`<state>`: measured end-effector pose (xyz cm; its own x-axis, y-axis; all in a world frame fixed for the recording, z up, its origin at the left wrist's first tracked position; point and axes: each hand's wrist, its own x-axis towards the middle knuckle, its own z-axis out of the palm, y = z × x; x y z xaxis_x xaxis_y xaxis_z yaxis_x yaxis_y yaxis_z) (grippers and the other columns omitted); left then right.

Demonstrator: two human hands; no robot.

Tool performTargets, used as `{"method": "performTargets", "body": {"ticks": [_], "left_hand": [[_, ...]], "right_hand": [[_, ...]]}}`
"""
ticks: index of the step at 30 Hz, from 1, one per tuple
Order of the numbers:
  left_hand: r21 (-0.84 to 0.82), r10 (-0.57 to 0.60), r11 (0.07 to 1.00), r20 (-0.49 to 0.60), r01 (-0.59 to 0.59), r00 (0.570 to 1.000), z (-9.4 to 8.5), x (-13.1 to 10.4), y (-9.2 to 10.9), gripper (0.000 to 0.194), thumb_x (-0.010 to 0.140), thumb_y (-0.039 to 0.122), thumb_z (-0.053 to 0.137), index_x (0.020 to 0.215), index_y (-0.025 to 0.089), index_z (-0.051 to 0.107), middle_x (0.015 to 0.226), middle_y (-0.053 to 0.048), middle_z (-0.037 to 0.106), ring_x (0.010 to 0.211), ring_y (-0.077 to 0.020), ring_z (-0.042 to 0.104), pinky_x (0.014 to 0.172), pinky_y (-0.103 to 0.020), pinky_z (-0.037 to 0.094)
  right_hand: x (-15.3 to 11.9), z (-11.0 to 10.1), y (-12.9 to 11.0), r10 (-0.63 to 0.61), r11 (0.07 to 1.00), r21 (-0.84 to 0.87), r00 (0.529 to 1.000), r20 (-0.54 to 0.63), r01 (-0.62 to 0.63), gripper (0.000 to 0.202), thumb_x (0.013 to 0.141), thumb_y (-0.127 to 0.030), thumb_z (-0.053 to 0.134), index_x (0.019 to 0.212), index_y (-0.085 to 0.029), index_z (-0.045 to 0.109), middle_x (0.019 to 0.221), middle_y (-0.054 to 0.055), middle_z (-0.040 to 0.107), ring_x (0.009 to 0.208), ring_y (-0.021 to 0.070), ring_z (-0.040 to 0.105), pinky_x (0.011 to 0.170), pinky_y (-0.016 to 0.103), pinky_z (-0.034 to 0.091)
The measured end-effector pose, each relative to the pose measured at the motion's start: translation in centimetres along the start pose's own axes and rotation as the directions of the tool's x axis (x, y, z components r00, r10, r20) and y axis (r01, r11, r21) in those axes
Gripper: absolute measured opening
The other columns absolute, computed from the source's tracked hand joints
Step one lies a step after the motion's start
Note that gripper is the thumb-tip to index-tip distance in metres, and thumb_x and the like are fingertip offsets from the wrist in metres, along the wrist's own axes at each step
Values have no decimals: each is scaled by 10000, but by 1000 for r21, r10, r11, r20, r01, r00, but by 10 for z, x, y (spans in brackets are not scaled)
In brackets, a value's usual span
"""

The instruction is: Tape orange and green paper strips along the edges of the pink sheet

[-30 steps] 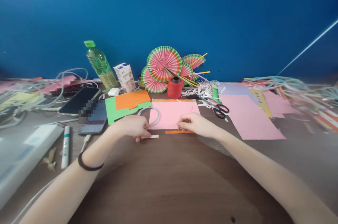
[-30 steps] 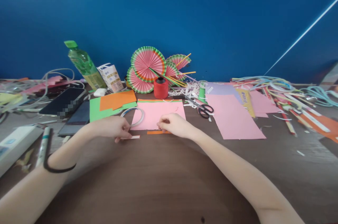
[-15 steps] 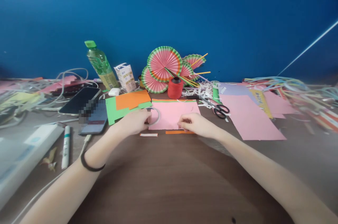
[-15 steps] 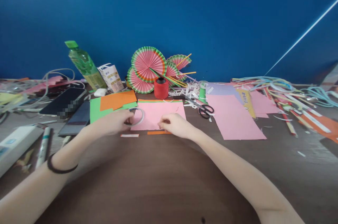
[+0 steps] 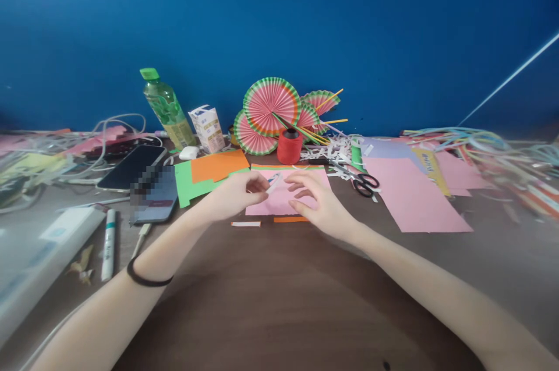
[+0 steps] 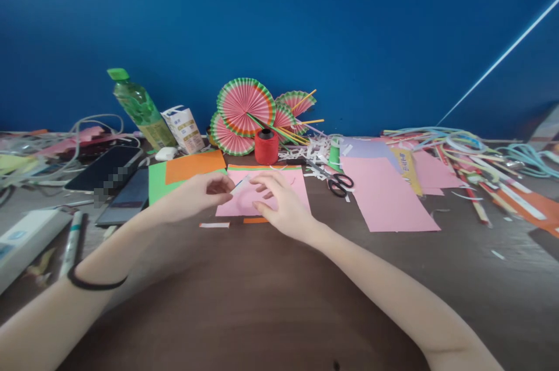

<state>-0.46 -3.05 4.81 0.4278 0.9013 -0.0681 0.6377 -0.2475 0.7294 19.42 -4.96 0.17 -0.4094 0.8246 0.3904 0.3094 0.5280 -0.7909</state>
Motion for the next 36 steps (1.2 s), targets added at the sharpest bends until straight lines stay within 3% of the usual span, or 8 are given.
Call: {"method": "performTargets", "body": {"ticks": [5,10,13,17,20,25,32,36], "left_hand": [[-165,25,986,-34,-31,999,14,3,-3,211,712,278,521,870,146,564,813,-28,606,704,-134,556,606,-244,430],[-396,-39,917,45,54,998,28,5,-6,331,685,249,570,989,136,507,833,-45,597,718,-145,573,583,-254,445],[-425,-67,901,67,90,995,31,5,-7,404,671,225,589,1049,134,477,840,-55,601,725,-150,579,604,-269,459],[-370,-26,929,-11,20,1000,33,5,-9,360,705,240,563,1047,146,499,901,-66,605,733,-143,575,634,-276,465],[-318,20,947,-57,-37,998,34,5,-9,326,719,252,550,1026,144,526,943,-73,608,771,-151,574,653,-270,464],[-138,62,988,-25,-65,998,33,2,-5,228,795,345,443,803,163,580,790,-24,636,709,-142,575,622,-244,433],[75,68,995,-72,-63,995,34,0,-7,244,819,371,390,709,188,510,570,32,558,511,-109,517,509,-214,363],[154,66,987,-69,-54,995,33,0,-4,230,805,382,413,737,188,516,552,36,528,482,-105,477,484,-209,332]], "right_hand": [[-2,3,-4,-137,977,-164,990,18,138,435,760,-100,486,1173,-229,447,1166,88,449,1130,201,429,987,406,356],[-2,3,-3,-112,973,-201,994,11,111,476,762,-98,476,1220,-222,434,1215,92,455,1167,203,410,1008,417,337],[-1,2,-1,-95,973,-212,995,6,94,489,759,-92,469,1229,-225,445,1249,83,462,1188,196,405,1019,416,329],[0,0,-4,-47,982,-181,999,3,47,471,752,-91,472,1204,-225,492,1269,67,484,1208,196,403,1037,420,311],[1,-2,-7,39,998,-55,999,-25,-40,415,749,-83,467,1130,-227,550,1234,51,527,1185,184,438,1030,394,332],[2,-1,-8,162,973,177,984,-68,-148,287,758,-115,492,1015,-217,572,1219,44,535,1136,159,491,1003,334,379],[1,2,-7,195,967,198,969,-154,-163,82,752,-180,550,829,-202,534,1107,61,608,1068,178,549,942,355,434],[0,1,-9,237,967,136,957,-166,-216,90,741,-218,577,756,-196,491,1014,89,649,1004,192,589,883,370,471]]}}
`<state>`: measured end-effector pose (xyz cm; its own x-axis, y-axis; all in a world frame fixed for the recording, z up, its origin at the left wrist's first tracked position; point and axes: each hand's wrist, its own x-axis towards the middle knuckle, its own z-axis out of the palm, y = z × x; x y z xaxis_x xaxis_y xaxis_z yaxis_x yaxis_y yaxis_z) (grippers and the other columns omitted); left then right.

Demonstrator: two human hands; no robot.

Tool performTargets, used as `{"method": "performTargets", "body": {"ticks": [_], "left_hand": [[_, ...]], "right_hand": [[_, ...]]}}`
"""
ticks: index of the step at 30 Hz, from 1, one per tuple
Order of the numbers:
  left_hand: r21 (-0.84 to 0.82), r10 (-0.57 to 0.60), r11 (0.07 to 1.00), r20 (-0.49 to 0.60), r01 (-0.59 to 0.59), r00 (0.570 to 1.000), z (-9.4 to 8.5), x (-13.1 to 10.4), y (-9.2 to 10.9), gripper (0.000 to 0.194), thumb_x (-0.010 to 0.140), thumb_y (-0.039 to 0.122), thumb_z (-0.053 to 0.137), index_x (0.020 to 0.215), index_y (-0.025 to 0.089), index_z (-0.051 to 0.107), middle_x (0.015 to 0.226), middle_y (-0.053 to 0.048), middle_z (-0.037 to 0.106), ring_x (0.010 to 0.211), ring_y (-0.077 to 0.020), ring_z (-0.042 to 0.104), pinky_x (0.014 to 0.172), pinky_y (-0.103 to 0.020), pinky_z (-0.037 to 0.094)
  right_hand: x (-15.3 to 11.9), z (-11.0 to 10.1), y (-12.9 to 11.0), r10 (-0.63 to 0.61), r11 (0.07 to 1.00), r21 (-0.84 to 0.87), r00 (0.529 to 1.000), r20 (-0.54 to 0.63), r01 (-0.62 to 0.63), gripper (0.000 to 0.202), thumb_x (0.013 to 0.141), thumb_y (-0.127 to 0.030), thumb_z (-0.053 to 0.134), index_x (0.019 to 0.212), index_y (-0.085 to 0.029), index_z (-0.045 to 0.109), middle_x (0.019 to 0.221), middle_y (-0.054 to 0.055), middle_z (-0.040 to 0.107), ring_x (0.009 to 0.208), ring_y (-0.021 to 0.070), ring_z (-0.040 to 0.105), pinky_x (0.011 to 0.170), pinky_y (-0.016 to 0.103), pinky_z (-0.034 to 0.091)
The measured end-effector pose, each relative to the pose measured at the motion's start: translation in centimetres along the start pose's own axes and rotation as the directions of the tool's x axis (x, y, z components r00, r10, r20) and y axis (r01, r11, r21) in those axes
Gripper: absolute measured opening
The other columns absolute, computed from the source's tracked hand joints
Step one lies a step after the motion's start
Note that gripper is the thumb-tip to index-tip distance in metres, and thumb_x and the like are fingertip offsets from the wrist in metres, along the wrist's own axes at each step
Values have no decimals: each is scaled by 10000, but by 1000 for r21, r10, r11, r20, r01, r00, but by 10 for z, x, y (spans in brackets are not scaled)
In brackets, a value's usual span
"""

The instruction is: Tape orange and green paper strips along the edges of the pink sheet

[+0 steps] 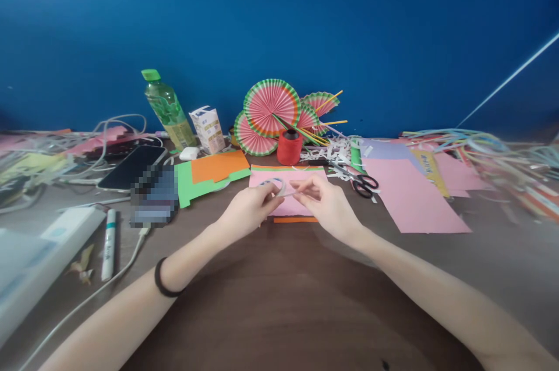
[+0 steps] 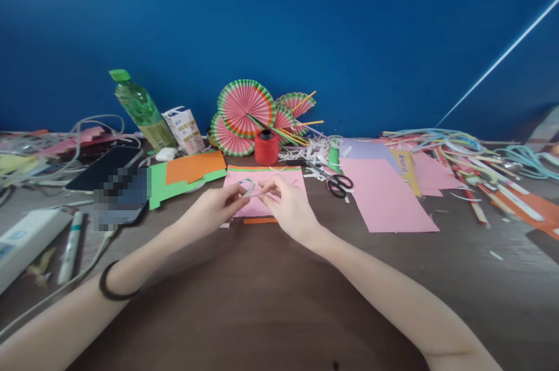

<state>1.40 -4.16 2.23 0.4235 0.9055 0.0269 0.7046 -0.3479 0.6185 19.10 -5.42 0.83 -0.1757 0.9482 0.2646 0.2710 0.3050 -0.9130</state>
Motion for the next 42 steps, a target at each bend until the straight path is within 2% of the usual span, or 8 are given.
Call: {"method": "performTargets", "body": {"ticks": [7,10,16,24,29,36,39,42], "left_hand": [[-113,24,994,104,-12,994,-5,-1,1,292,822,316,333,954,192,561,754,0,578,652,-141,511,585,-233,373],[-116,10,993,111,3,994,-6,1,-3,292,807,298,332,918,183,577,798,-5,593,704,-157,517,628,-247,377],[-120,-14,992,89,25,996,-10,4,-3,247,781,289,358,749,179,577,712,8,569,672,-147,499,627,-238,361],[-135,22,991,94,-10,995,-13,4,-5,283,802,311,340,780,174,587,705,12,549,650,-140,475,616,-236,354],[-232,50,972,80,-31,995,-14,7,-10,310,805,360,359,739,164,589,768,-3,590,767,-167,513,727,-255,372],[-345,30,939,65,-5,997,-11,9,-13,272,774,337,388,740,162,594,801,-16,599,818,-177,523,765,-265,385],[-343,18,939,46,-1,999,-12,9,-16,265,767,328,383,741,164,590,783,-10,590,794,-168,519,741,-254,390],[-270,-1,963,-10,-2,1000,-19,11,-21,258,764,265,344,741,168,582,812,-4,597,808,-168,521,741,-252,383]], "right_hand": [[4,-6,-2,69,996,46,991,111,-75,136,779,-249,532,731,-211,411,942,85,662,942,185,618,823,370,492],[6,-8,-1,80,995,42,991,108,-85,152,767,-252,547,710,-208,413,944,89,657,971,189,605,838,374,483],[4,-10,-4,88,994,48,987,132,-96,163,758,-244,558,666,-196,432,937,92,659,1019,217,582,842,374,468],[4,-13,-5,44,991,112,974,220,-70,168,788,-228,531,685,-196,401,919,76,650,1076,219,544,854,368,443],[4,-15,-7,57,976,187,958,282,-113,182,791,-212,531,674,-198,393,1023,89,640,1136,214,491,919,390,396],[7,-16,-5,57,963,232,949,310,-134,194,780,-245,549,678,-200,390,1143,100,596,1166,215,459,943,412,372],[8,-19,-6,63,962,230,942,329,-145,200,781,-248,549,677,-201,385,1192,97,565,1158,210,470,951,407,367],[11,-23,-6,7,953,281,937,350,-112,200,790,-258,541,685,-203,380,1194,82,566,1133,188,497,964,404,353]]}}
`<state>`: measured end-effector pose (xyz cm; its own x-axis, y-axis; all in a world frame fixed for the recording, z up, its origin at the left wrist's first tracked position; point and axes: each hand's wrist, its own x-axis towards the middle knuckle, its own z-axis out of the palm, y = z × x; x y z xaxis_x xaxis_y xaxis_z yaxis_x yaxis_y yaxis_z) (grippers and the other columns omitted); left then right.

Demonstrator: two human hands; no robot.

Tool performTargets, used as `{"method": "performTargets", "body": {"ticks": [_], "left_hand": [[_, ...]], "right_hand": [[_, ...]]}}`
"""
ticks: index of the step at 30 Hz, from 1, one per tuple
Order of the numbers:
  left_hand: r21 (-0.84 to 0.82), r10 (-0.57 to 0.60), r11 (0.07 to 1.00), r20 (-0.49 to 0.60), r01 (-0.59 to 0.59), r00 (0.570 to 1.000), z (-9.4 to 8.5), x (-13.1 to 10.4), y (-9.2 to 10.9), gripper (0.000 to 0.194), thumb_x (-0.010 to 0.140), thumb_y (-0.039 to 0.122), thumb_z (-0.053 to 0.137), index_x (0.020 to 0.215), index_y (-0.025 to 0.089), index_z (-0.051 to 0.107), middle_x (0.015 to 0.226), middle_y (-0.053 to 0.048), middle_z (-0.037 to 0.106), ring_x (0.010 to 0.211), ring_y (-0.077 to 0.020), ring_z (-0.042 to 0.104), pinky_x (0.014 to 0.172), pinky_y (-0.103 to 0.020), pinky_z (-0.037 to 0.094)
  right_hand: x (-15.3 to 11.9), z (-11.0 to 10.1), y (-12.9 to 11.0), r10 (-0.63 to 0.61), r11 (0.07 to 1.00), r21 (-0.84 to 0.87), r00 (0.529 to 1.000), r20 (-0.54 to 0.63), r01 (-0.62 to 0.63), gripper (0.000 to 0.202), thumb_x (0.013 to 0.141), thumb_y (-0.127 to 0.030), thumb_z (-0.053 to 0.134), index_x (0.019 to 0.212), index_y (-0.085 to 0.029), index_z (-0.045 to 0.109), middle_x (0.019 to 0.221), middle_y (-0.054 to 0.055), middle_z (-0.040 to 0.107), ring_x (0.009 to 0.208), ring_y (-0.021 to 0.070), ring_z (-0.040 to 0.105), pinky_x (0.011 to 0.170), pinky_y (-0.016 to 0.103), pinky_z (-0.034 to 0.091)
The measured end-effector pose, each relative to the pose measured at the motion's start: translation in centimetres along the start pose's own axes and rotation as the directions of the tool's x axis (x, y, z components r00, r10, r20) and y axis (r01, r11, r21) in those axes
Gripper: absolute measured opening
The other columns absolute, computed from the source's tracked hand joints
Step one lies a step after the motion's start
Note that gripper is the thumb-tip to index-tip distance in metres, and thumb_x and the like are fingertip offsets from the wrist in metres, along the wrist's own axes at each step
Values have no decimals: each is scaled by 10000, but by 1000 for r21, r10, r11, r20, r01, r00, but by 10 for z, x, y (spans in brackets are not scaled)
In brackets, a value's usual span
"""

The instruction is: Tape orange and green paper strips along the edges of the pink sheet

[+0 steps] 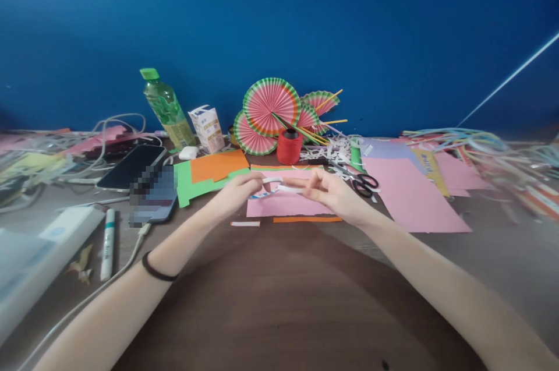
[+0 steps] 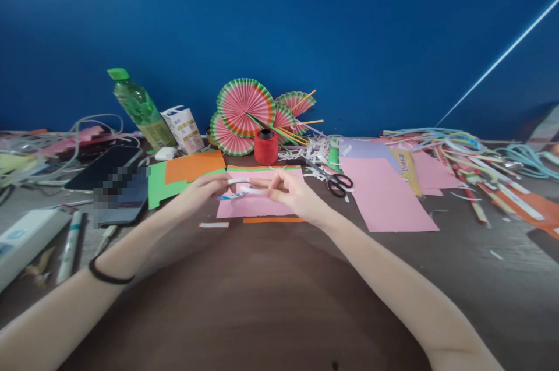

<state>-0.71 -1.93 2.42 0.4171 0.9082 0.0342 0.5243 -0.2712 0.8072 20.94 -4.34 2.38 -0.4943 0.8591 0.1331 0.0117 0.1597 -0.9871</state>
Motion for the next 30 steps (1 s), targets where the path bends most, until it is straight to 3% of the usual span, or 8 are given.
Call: {"method": "performTargets", "body": {"ticks": [6,10,12,15,17,19,23,30], "left_hand": [[370,4,929,-45,13,999,-4,0,-7,255,755,251,368,853,186,594,893,-44,617,845,-204,539,753,-286,380],[533,-19,846,36,-3,999,3,-5,-9,110,675,198,464,710,191,568,766,-49,588,748,-205,527,718,-302,381],[550,8,835,-1,-6,1000,4,-6,-8,71,680,212,483,657,187,546,731,-52,561,733,-207,514,723,-315,380],[518,115,853,-65,-65,991,6,-4,-6,112,713,225,471,670,180,564,758,-61,560,787,-211,503,772,-325,366],[439,136,891,-11,-117,991,11,-2,-5,148,735,233,457,669,182,579,741,-47,575,785,-197,506,766,-308,368],[323,88,939,92,-113,992,17,0,-5,174,746,274,464,675,182,593,716,-31,586,730,-174,519,699,-276,387],[144,-64,989,245,29,968,27,-1,-7,228,762,352,444,751,175,587,687,-14,569,556,-130,511,496,-227,375],[149,-28,989,276,-14,961,29,-2,-5,184,742,290,443,702,167,574,657,-1,561,562,-118,498,517,-213,379]], "right_hand": [[4,-7,3,127,979,-157,992,-10,-127,224,706,-337,622,683,-174,469,966,71,640,908,169,593,816,344,439],[5,-7,8,280,933,-235,960,2,-272,269,640,-385,662,674,-151,534,646,-7,580,596,102,542,570,245,436],[5,-7,12,338,913,-243,941,1,-328,269,623,-386,670,644,-149,545,588,-23,552,535,87,513,496,216,401],[5,-6,18,395,892,-238,919,-1,-384,251,608,-374,674,623,-149,561,562,-20,558,504,90,514,439,204,373],[6,-5,20,408,888,-226,913,-15,-400,234,613,-358,670,621,-147,569,565,-13,572,493,89,518,427,200,367],[6,-5,18,405,885,-231,913,-46,-404,214,630,-340,659,616,-142,576,554,-13,572,477,79,508,423,194,360],[6,-4,10,406,867,-282,911,-80,-411,188,663,-307,633,600,-136,587,484,-29,539,419,55,454,416,187,335],[6,-5,10,405,835,-379,912,-67,-398,160,668,-286,612,590,-150,578,475,-33,533,420,69,461,440,202,357]]}}
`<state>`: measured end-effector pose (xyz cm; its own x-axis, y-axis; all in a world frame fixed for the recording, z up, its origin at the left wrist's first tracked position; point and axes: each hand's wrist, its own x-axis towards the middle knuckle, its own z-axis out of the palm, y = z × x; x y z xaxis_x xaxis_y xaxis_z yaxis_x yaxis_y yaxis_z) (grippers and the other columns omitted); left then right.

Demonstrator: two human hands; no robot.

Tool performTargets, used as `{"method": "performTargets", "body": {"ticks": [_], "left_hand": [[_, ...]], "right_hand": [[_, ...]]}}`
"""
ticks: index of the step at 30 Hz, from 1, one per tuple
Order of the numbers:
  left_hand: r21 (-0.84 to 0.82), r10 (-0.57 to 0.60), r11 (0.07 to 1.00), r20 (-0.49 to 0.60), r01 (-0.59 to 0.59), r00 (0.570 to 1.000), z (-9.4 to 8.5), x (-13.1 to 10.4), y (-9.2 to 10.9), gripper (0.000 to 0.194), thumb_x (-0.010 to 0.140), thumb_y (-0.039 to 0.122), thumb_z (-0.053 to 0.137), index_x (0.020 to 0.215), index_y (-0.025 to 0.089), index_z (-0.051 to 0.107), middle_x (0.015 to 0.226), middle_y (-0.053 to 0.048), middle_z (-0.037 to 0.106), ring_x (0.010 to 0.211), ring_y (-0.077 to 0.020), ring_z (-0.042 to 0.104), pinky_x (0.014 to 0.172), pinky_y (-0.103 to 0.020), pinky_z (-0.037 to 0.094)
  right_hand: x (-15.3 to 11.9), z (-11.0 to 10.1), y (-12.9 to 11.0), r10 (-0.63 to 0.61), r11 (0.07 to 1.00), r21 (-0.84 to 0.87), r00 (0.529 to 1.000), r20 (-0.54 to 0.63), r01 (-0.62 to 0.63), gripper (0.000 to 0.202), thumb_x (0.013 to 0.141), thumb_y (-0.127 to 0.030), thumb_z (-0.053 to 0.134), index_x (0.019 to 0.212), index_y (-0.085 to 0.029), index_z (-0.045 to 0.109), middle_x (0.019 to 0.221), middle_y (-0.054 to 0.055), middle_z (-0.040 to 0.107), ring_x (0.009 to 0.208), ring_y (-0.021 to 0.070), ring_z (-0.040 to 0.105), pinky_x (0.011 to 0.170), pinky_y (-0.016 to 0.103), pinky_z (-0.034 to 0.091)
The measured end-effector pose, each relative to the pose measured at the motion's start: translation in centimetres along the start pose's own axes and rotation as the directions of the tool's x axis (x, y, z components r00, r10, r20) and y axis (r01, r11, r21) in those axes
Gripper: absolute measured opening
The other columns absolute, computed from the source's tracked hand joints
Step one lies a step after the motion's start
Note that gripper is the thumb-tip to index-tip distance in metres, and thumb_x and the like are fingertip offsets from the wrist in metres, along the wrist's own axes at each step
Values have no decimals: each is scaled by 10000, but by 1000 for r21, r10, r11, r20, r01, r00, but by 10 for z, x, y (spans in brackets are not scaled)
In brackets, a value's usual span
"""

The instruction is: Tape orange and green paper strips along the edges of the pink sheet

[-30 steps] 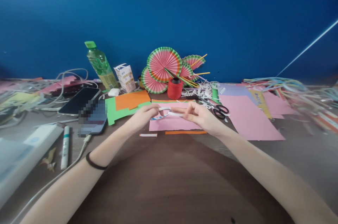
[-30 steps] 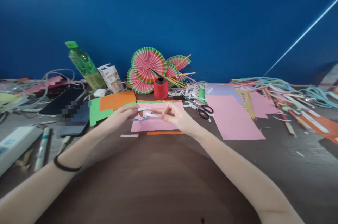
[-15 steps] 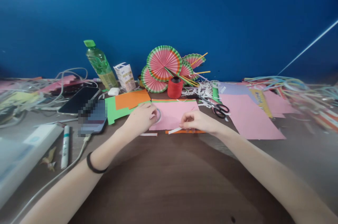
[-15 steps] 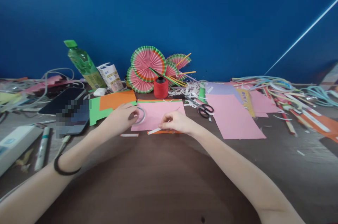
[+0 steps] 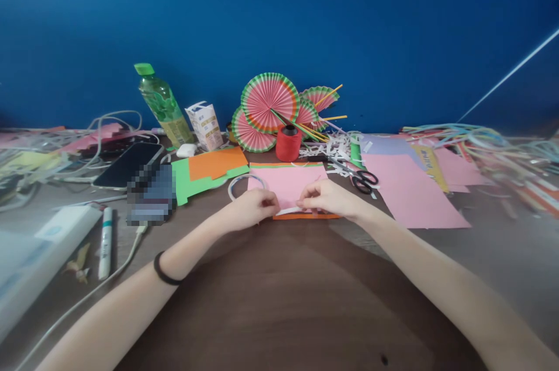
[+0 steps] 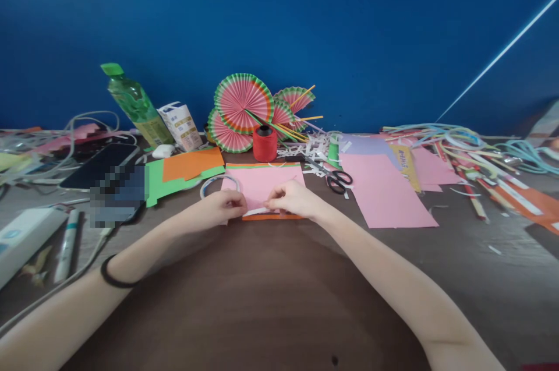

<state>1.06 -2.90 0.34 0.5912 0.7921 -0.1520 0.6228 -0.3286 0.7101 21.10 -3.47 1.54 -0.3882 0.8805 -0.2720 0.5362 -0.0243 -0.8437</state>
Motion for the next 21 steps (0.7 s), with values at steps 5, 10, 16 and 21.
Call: {"method": "performTargets", "body": {"ticks": [5,10,16,21], "left_hand": [[155,45,987,0,-45,999,6,5,2,175,737,220,430,697,162,590,676,-4,595,629,-124,514,597,-220,376],[290,24,957,-17,-18,1000,13,8,3,204,762,232,423,715,164,609,684,-13,624,667,-142,536,679,-260,370],[366,33,931,-24,-22,999,15,9,2,196,755,219,428,703,166,610,690,-15,639,681,-147,551,732,-281,351],[454,40,891,-51,-12,998,18,10,3,195,750,211,423,686,167,602,695,-26,646,693,-163,559,703,-294,353]], "right_hand": [[4,1,11,-3,967,-255,999,-46,-9,125,658,-256,585,599,-153,547,539,-29,542,435,69,470,433,189,353],[6,3,20,-2,908,-420,1000,-19,-6,145,687,-291,544,631,-158,554,567,-21,576,406,66,497,412,178,339],[7,4,25,56,899,-436,998,43,-31,168,728,-307,507,651,-159,525,563,-11,588,393,81,543,419,175,377],[8,4,27,54,907,-420,997,64,-22,173,741,-307,494,660,-157,527,586,0,594,401,85,551,411,172,392]]}}
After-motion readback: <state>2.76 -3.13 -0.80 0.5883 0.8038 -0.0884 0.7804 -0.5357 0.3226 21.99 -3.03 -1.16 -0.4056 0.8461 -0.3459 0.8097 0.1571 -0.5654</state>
